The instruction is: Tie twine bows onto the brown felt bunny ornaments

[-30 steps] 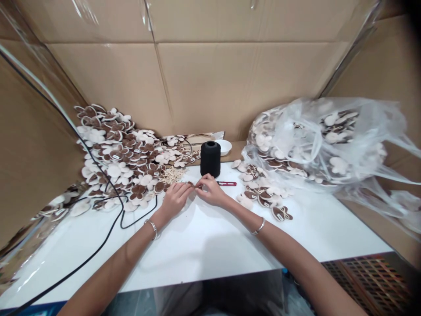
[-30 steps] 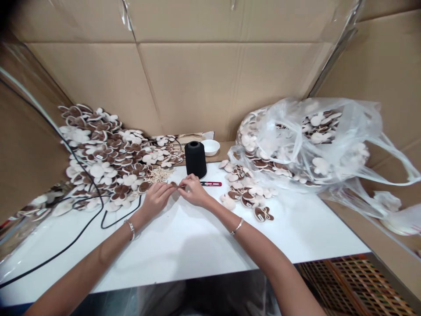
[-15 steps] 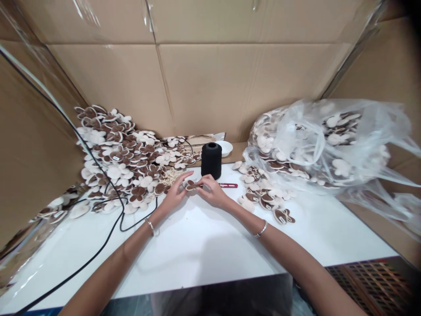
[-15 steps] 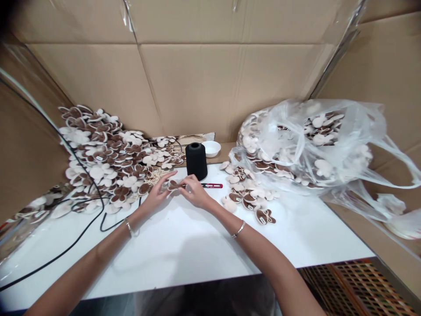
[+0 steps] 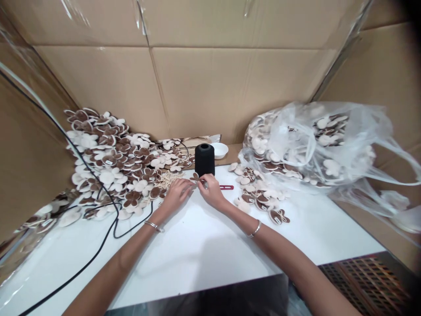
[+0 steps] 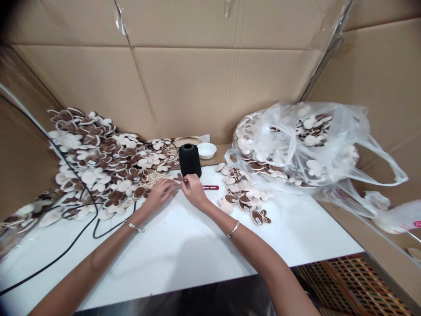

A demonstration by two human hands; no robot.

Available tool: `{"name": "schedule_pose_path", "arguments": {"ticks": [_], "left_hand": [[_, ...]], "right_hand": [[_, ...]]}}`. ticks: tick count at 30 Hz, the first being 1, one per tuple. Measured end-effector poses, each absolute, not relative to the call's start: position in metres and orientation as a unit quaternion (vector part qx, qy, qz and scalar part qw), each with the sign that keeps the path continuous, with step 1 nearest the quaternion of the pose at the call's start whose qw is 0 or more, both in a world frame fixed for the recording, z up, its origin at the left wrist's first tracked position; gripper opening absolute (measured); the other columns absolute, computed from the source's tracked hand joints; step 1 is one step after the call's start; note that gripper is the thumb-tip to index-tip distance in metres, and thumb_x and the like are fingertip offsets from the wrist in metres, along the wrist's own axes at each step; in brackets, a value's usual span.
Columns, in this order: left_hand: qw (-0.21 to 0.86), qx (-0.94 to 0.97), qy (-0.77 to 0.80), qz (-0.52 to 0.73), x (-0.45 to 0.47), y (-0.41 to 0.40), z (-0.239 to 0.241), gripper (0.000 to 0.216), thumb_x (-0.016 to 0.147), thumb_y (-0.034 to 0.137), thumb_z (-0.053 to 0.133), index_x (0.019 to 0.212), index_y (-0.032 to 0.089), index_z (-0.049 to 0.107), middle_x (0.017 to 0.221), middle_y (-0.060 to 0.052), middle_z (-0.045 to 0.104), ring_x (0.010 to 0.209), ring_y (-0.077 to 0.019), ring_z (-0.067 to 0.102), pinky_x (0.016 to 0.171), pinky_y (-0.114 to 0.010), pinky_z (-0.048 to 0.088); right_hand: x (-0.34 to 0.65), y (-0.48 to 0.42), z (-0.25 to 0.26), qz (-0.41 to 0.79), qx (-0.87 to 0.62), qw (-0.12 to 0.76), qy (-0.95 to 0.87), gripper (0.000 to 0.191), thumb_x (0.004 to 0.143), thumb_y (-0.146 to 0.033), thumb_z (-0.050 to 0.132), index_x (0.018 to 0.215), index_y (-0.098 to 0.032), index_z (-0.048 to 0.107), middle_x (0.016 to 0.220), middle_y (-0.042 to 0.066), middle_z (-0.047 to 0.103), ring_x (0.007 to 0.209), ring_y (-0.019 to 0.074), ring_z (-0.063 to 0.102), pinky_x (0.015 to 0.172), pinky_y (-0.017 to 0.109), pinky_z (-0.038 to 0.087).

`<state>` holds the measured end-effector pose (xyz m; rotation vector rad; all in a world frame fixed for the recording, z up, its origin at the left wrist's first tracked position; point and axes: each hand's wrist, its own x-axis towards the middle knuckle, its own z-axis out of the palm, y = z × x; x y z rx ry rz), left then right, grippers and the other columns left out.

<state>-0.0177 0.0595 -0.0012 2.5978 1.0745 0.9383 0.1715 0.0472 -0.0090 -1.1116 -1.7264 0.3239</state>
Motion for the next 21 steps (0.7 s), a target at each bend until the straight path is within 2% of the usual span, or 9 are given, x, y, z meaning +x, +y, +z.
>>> {"name": "schedule_pose_path", "arguments": {"ticks": [5,9,15,21], "left_hand": [[-0.083,0.888,0.357,0.279,-0.0137,0.0540,0.0006,0.022,0.097,0.022,0.043,0.101,0.018,0.064,0.100,-0.009,0.068,0.095,-0.0242,0.057,0.081,-0.039,0.043],[-0.161,0.895,0.336,0.244,-0.0146,0.0539,0.0000,0.025,0.096,0.015,0.040,0.099,0.018,0.064,0.095,-0.011,0.067,0.089,-0.0249,0.057,0.077,-0.040,0.041],[-0.190,0.906,0.321,0.202,-0.0177,0.0534,0.0017,0.024,0.095,0.010,0.039,0.099,0.017,0.062,0.093,-0.011,0.066,0.090,-0.0259,0.056,0.078,-0.040,0.038],[-0.161,0.915,0.306,0.210,-0.0192,0.0521,0.0033,0.025,0.096,0.011,0.038,0.092,0.019,0.062,0.094,-0.010,0.065,0.097,-0.0252,0.058,0.083,-0.041,0.040]], "right_hand": [[0.1702,0.0485,-0.0127,0.091,-0.470,0.457,-0.750,0.012,0.086,-0.014,0.052,0.075,-0.020,0.053,0.077,0.006,0.056,0.085,0.0230,0.050,0.076,0.033,0.044],[0.1700,0.0493,-0.0145,0.069,-0.458,0.395,-0.794,0.012,0.086,-0.009,0.051,0.080,-0.019,0.057,0.082,0.009,0.057,0.090,0.0245,0.049,0.081,0.035,0.045],[0.1713,0.0472,-0.0095,0.050,-0.420,0.318,-0.849,0.015,0.087,-0.007,0.050,0.083,-0.017,0.060,0.079,0.008,0.055,0.090,0.0241,0.048,0.082,0.035,0.045],[0.1728,0.0484,-0.0120,0.072,-0.372,0.307,-0.873,0.016,0.087,-0.007,0.050,0.080,-0.017,0.059,0.079,0.007,0.054,0.089,0.0225,0.048,0.080,0.033,0.044]]}}
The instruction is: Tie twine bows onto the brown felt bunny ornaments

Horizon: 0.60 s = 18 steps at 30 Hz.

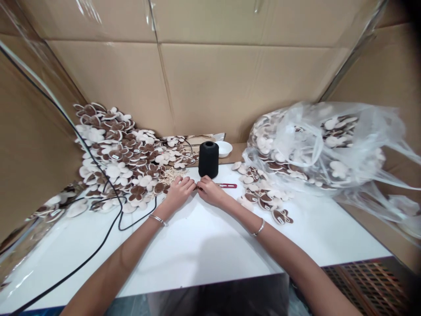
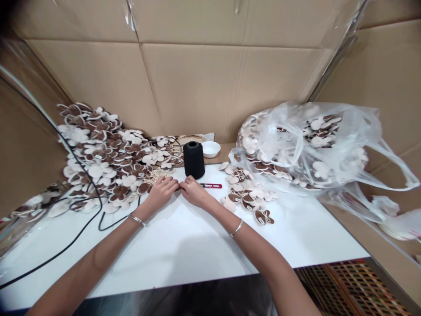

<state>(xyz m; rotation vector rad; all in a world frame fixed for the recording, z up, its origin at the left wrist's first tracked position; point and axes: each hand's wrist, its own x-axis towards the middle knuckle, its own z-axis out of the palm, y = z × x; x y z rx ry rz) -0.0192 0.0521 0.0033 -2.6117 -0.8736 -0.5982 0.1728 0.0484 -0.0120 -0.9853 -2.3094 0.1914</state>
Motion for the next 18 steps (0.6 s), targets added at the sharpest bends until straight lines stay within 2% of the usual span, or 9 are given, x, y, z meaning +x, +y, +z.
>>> {"name": "schedule_pose_path", "arguments": {"ticks": [5,9,11,14,16,18], "left_hand": [[0.130,-0.912,-0.309,-0.235,-0.022,0.054,0.003,0.021,0.096,0.015,0.041,0.096,0.019,0.062,0.106,-0.010,0.067,0.110,-0.0255,0.057,0.090,-0.041,0.041],[0.022,-0.869,-0.380,-0.317,-0.027,0.053,0.006,0.019,0.097,0.025,0.044,0.100,0.020,0.062,0.110,-0.010,0.067,0.110,-0.0254,0.057,0.092,-0.041,0.040],[-0.077,-0.827,-0.427,-0.359,-0.029,0.051,0.007,0.021,0.096,0.031,0.045,0.100,0.019,0.062,0.106,-0.010,0.067,0.106,-0.0253,0.058,0.092,-0.041,0.041],[-0.302,-0.741,-0.467,-0.376,-0.029,0.050,0.003,0.029,0.093,0.042,0.049,0.096,0.017,0.063,0.094,-0.008,0.068,0.092,-0.0228,0.063,0.085,-0.037,0.046],[-0.452,-0.674,-0.453,-0.371,-0.026,0.050,-0.003,0.033,0.088,0.048,0.056,0.092,0.015,0.064,0.088,-0.007,0.068,0.085,-0.0208,0.064,0.080,-0.034,0.048],[-0.537,-0.620,-0.428,-0.380,-0.023,0.051,-0.008,0.036,0.081,0.050,0.065,0.090,0.015,0.063,0.088,-0.007,0.068,0.084,-0.0199,0.065,0.079,-0.032,0.048]], "right_hand": [[0.174,0.050,-0.016,0.119,-0.338,0.334,-0.872,0.013,0.086,-0.008,0.053,0.081,-0.018,0.059,0.079,0.006,0.058,0.085,0.0215,0.050,0.080,0.034,0.044],[0.176,0.047,-0.010,0.167,-0.321,0.343,-0.867,0.010,0.087,-0.011,0.054,0.081,-0.018,0.060,0.079,0.005,0.060,0.084,0.0202,0.053,0.080,0.032,0.044],[0.176,0.045,-0.007,0.184,-0.324,0.359,-0.856,0.007,0.087,-0.014,0.056,0.084,-0.018,0.061,0.080,0.005,0.061,0.085,0.0200,0.054,0.080,0.031,0.045],[0.177,0.043,-0.005,0.196,-0.324,0.386,-0.841,0.005,0.088,-0.017,0.057,0.087,-0.018,0.062,0.083,0.005,0.062,0.087,0.0196,0.053,0.081,0.031,0.045],[0.176,0.043,-0.006,0.202,-0.328,0.403,-0.830,0.004,0.088,-0.018,0.058,0.088,-0.018,0.062,0.084,0.005,0.062,0.088,0.0196,0.053,0.081,0.031,0.045],[0.175,0.042,-0.007,0.214,-0.336,0.415,-0.818,0.004,0.088,-0.021,0.059,0.090,-0.018,0.062,0.085,0.005,0.062,0.090,0.0199,0.053,0.083,0.032,0.045]]}}
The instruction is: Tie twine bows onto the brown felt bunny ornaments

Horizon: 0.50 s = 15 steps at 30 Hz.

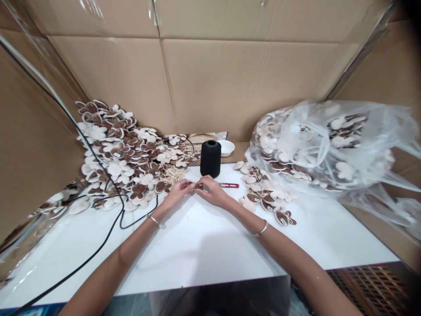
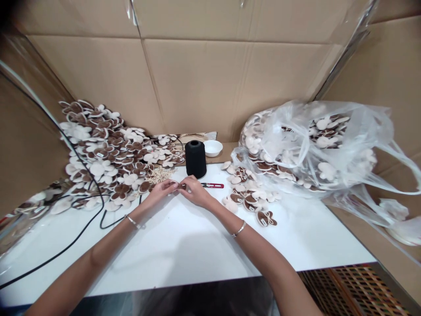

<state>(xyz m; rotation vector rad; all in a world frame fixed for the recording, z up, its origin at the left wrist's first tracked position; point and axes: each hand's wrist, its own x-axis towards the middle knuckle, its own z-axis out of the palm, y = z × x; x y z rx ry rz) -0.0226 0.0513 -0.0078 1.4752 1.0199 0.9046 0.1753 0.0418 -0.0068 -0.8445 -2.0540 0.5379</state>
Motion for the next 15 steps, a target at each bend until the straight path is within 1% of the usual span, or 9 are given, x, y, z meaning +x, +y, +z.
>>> {"name": "schedule_pose_path", "arguments": {"ticks": [2,4,7,9,11,15], "left_hand": [[0.572,0.583,0.414,0.403,-0.020,0.052,-0.011,0.039,0.074,0.049,0.073,0.089,0.015,0.062,0.089,-0.007,0.069,0.083,-0.0191,0.065,0.078,-0.031,0.049],[0.585,0.559,0.410,0.420,-0.018,0.052,-0.011,0.040,0.070,0.047,0.078,0.087,0.015,0.061,0.087,-0.006,0.069,0.081,-0.0181,0.065,0.076,-0.031,0.049],[0.599,0.536,0.403,0.438,-0.018,0.051,-0.009,0.044,0.064,0.044,0.083,0.089,0.016,0.060,0.084,-0.005,0.068,0.076,-0.0171,0.065,0.071,-0.030,0.050],[0.591,0.540,0.399,0.447,-0.018,0.052,-0.008,0.046,0.064,0.043,0.083,0.091,0.016,0.058,0.081,-0.003,0.067,0.073,-0.0162,0.065,0.067,-0.028,0.049],[0.576,0.552,0.393,0.457,-0.018,0.052,-0.009,0.045,0.065,0.041,0.083,0.092,0.017,0.057,0.078,-0.002,0.065,0.071,-0.0152,0.064,0.065,-0.026,0.047],[0.570,0.560,0.383,0.463,-0.018,0.051,-0.009,0.044,0.067,0.040,0.082,0.094,0.018,0.054,0.074,0.001,0.063,0.067,-0.0135,0.062,0.062,-0.024,0.044]], "right_hand": [[0.173,0.041,-0.009,0.239,-0.349,0.425,-0.800,0.008,0.085,-0.024,0.063,0.092,-0.018,0.062,0.086,0.005,0.063,0.091,0.0202,0.054,0.085,0.034,0.045],[0.170,0.041,-0.012,0.298,-0.372,0.440,-0.761,0.016,0.082,-0.029,0.067,0.094,-0.018,0.063,0.087,0.005,0.065,0.090,0.0200,0.056,0.086,0.035,0.045],[0.166,0.044,-0.018,0.467,-0.376,0.469,-0.648,0.027,0.083,-0.041,0.065,0.096,-0.017,0.062,0.085,0.004,0.067,0.082,0.0181,0.061,0.079,0.033,0.049],[0.163,0.047,-0.022,0.557,-0.359,0.482,-0.573,0.032,0.083,-0.046,0.064,0.093,-0.016,0.063,0.082,0.004,0.068,0.076,0.0167,0.062,0.074,0.031,0.049],[0.163,0.050,-0.025,0.593,-0.354,0.481,-0.539,0.034,0.079,-0.047,0.067,0.089,-0.014,0.064,0.079,0.005,0.069,0.074,0.0163,0.063,0.074,0.031,0.049],[0.165,0.053,-0.029,0.600,-0.353,0.465,-0.547,0.034,0.078,-0.046,0.070,0.085,-0.013,0.065,0.078,0.006,0.070,0.074,0.0168,0.064,0.075,0.031,0.049]]}}
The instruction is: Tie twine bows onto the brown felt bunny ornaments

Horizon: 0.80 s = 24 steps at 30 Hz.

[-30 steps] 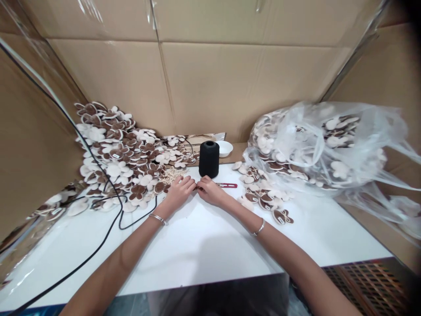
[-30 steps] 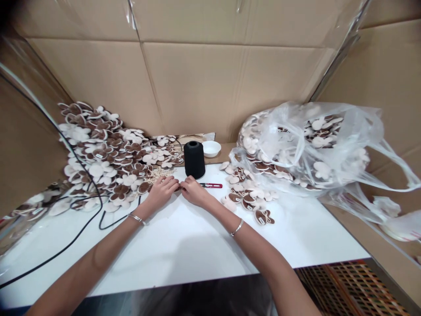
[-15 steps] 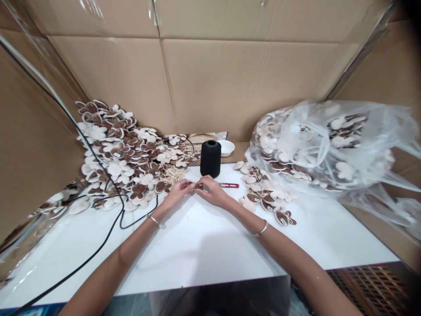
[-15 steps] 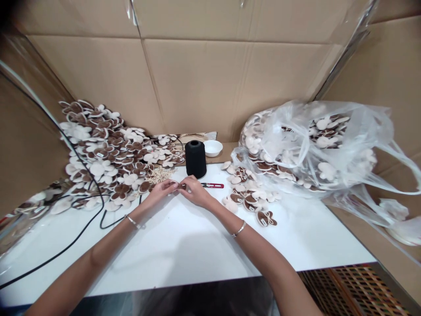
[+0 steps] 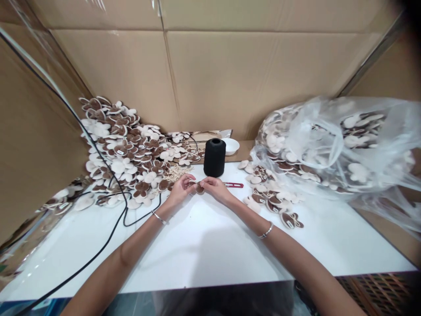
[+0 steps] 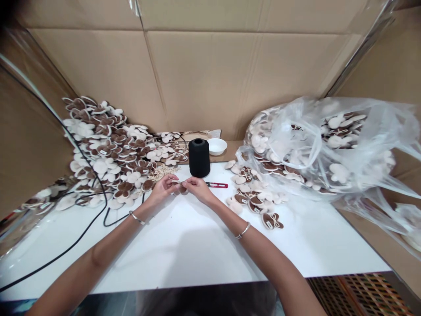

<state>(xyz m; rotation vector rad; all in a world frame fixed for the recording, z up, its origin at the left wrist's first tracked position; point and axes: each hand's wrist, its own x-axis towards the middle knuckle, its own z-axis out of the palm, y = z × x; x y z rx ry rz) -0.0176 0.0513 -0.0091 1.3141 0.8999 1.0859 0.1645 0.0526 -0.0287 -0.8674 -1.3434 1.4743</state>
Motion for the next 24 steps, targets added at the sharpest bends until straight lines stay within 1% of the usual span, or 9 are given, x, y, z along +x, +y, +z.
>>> {"name": "schedule_pose_path", "arguments": {"ticks": [4,7,9,14,17,18,20,22,24], "left_hand": [[0.589,0.548,0.396,0.443,-0.016,0.047,-0.003,0.044,0.073,0.042,0.077,0.105,0.019,0.056,0.076,0.000,0.066,0.066,-0.0138,0.061,0.063,-0.025,0.043],[0.570,0.584,0.410,0.407,-0.016,0.047,0.000,0.034,0.079,0.046,0.070,0.091,0.014,0.065,0.079,-0.006,0.069,0.070,-0.0159,0.062,0.066,-0.027,0.043],[0.552,0.613,0.415,0.384,-0.017,0.048,0.000,0.036,0.081,0.048,0.068,0.082,0.012,0.068,0.079,-0.008,0.070,0.072,-0.0172,0.062,0.067,-0.028,0.043],[0.526,0.627,0.412,0.401,-0.018,0.048,-0.003,0.038,0.080,0.049,0.068,0.082,0.011,0.068,0.077,-0.008,0.071,0.070,-0.0176,0.062,0.066,-0.027,0.044],[0.513,0.625,0.428,0.404,-0.019,0.047,-0.002,0.038,0.079,0.049,0.069,0.083,0.011,0.069,0.077,-0.008,0.071,0.069,-0.0180,0.062,0.064,-0.028,0.044],[0.508,0.621,0.436,0.407,-0.020,0.047,-0.002,0.038,0.078,0.049,0.070,0.084,0.011,0.069,0.077,-0.008,0.071,0.069,-0.0182,0.062,0.064,-0.028,0.044],[0.499,0.612,0.449,0.418,-0.021,0.047,-0.002,0.038,0.075,0.049,0.071,0.083,0.012,0.069,0.077,-0.008,0.070,0.069,-0.0182,0.062,0.064,-0.028,0.044],[0.493,0.603,0.459,0.427,-0.022,0.047,-0.001,0.038,0.075,0.049,0.072,0.081,0.012,0.069,0.076,-0.008,0.070,0.068,-0.0176,0.061,0.063,-0.027,0.044],[0.488,0.595,0.468,0.434,-0.022,0.047,-0.001,0.038,0.075,0.049,0.071,0.081,0.012,0.069,0.075,-0.007,0.069,0.067,-0.0168,0.061,0.061,-0.027,0.043]], "right_hand": [[0.166,0.052,-0.030,0.571,-0.360,0.482,-0.558,0.033,0.078,-0.046,0.069,0.085,-0.015,0.064,0.080,0.004,0.069,0.074,0.0157,0.064,0.073,0.029,0.049],[0.166,0.051,-0.031,0.536,-0.380,0.492,-0.572,0.031,0.079,-0.047,0.068,0.084,-0.016,0.064,0.082,0.004,0.069,0.076,0.0154,0.063,0.072,0.027,0.048],[0.165,0.049,-0.030,0.514,-0.395,0.491,-0.583,0.030,0.080,-0.046,0.067,0.084,-0.016,0.063,0.082,0.004,0.068,0.077,0.0155,0.063,0.072,0.026,0.048],[0.162,0.044,-0.025,0.475,-0.410,0.469,-0.621,0.029,0.083,-0.045,0.063,0.085,-0.016,0.063,0.082,0.004,0.068,0.077,0.0157,0.062,0.073,0.026,0.048],[0.170,0.044,-0.011,0.402,-0.446,0.441,-0.668,0.029,0.091,-0.042,0.050,0.086,-0.017,0.063,0.084,0.004,0.068,0.081,0.0166,0.062,0.075,0.026,0.046],[0.175,0.045,-0.004,0.347,-0.477,0.418,-0.691,0.030,0.093,-0.040,0.045,0.085,-0.017,0.063,0.084,0.005,0.068,0.083,0.0169,0.061,0.077,0.026,0.045],[0.188,0.048,0.016,0.213,-0.557,0.326,-0.734,0.029,0.095,-0.033,0.042,0.086,-0.017,0.064,0.091,0.008,0.069,0.087,0.0186,0.061,0.078,0.027,0.043],[0.202,0.051,0.037,0.126,-0.622,0.175,-0.753,0.022,0.090,-0.024,0.044,0.089,-0.017,0.065,0.096,0.011,0.070,0.088,0.0215,0.063,0.074,0.028,0.042],[0.214,0.053,0.055,0.086,-0.644,0.047,-0.759,0.021,0.086,-0.021,0.047,0.093,-0.017,0.067,0.095,0.012,0.071,0.090,0.0246,0.065,0.071,0.029,0.042]]}}
